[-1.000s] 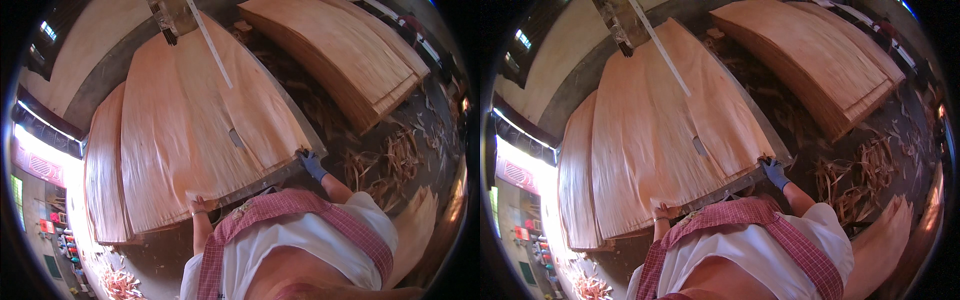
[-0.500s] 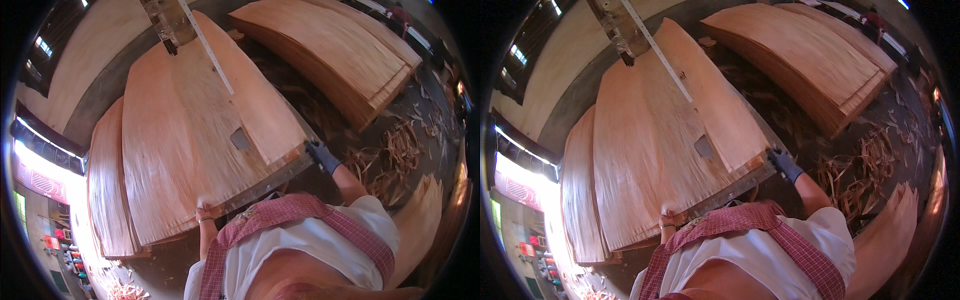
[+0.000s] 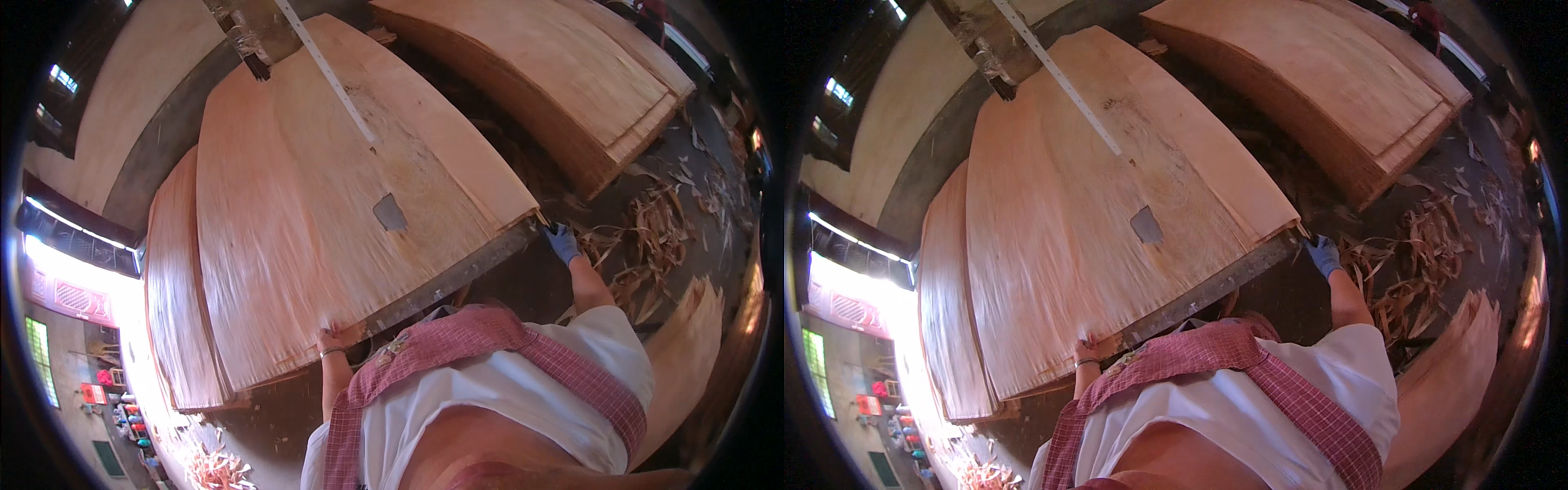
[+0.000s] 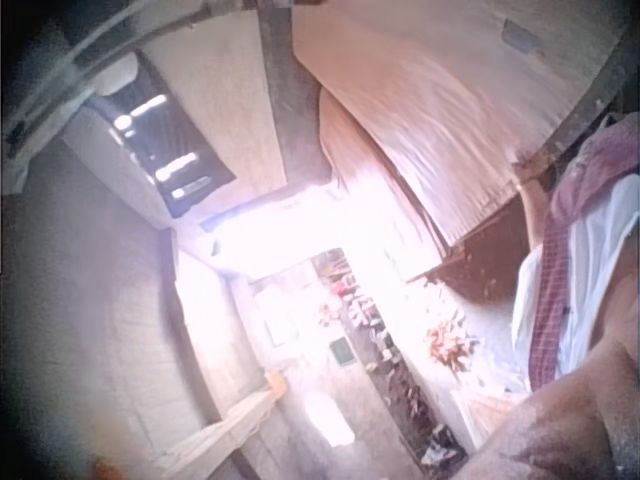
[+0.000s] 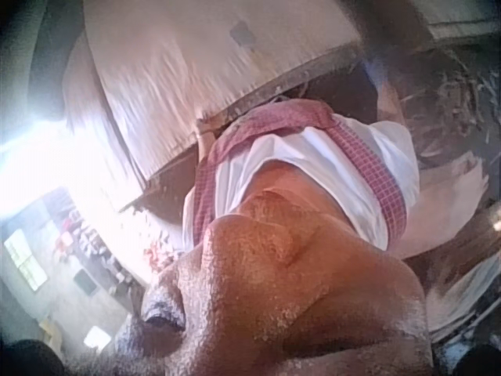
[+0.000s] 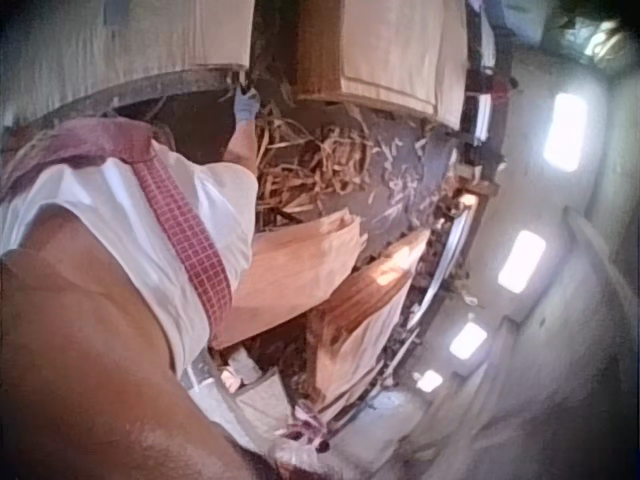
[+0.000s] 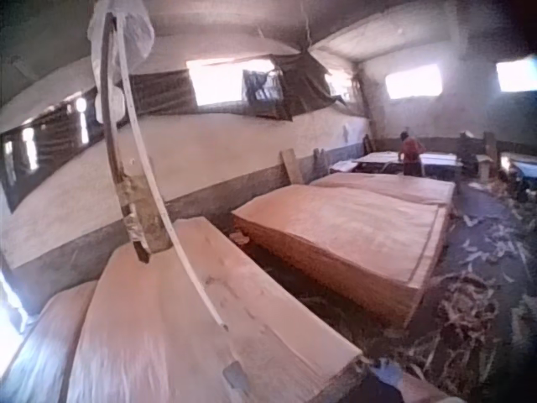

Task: The person handles and stacks large sheets of wood veneer, using a handheld cutting tool to trim or separate pieces.

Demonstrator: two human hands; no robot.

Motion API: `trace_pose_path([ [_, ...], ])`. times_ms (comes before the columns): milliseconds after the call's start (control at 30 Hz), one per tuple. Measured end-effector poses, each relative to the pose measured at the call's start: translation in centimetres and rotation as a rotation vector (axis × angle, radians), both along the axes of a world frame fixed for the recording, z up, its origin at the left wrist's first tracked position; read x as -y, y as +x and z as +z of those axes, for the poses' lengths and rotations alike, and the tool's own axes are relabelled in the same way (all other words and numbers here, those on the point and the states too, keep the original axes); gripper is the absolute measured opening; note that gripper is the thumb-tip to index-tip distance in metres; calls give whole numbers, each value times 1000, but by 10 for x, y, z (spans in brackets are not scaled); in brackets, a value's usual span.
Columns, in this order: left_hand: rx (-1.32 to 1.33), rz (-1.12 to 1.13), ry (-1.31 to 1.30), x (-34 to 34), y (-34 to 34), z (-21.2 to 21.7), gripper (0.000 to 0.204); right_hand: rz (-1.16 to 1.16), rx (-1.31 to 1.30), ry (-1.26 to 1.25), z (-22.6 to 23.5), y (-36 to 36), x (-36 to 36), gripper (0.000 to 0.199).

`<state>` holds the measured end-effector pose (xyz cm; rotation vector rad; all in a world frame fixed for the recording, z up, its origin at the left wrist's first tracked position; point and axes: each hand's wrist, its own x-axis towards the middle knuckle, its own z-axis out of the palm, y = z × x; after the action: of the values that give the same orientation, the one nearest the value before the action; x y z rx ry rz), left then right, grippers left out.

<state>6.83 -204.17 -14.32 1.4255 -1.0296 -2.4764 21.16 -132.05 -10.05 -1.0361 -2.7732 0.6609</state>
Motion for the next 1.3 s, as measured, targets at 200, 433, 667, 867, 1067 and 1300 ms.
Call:
trace_pose_path([
  [200, -24, 23, -2, 13, 2, -1, 39, -77, 107, -70, -19, 41, 1, 43],
  [433, 15, -112, -110, 16, 14, 20, 39, -8, 123, -79, -8, 84, -19, 37],
  [667, 63, -335, -392, 25, 50, 11, 24, 200, -24, -89, 73, 38, 101, 32],
  [867, -114, -962, -93, -238, -13, 185, 32, 604, -265, -962, 85, -79, 320, 35],
  [1067, 11, -952, -528, -117, -54, 101, 52, 420, -295, -791, 42, 13, 306, 36],
  [1300, -296, -1100, -2084, -147, -54, 108, 60, -370, -25, -418, 38, 205, 228, 32],
])
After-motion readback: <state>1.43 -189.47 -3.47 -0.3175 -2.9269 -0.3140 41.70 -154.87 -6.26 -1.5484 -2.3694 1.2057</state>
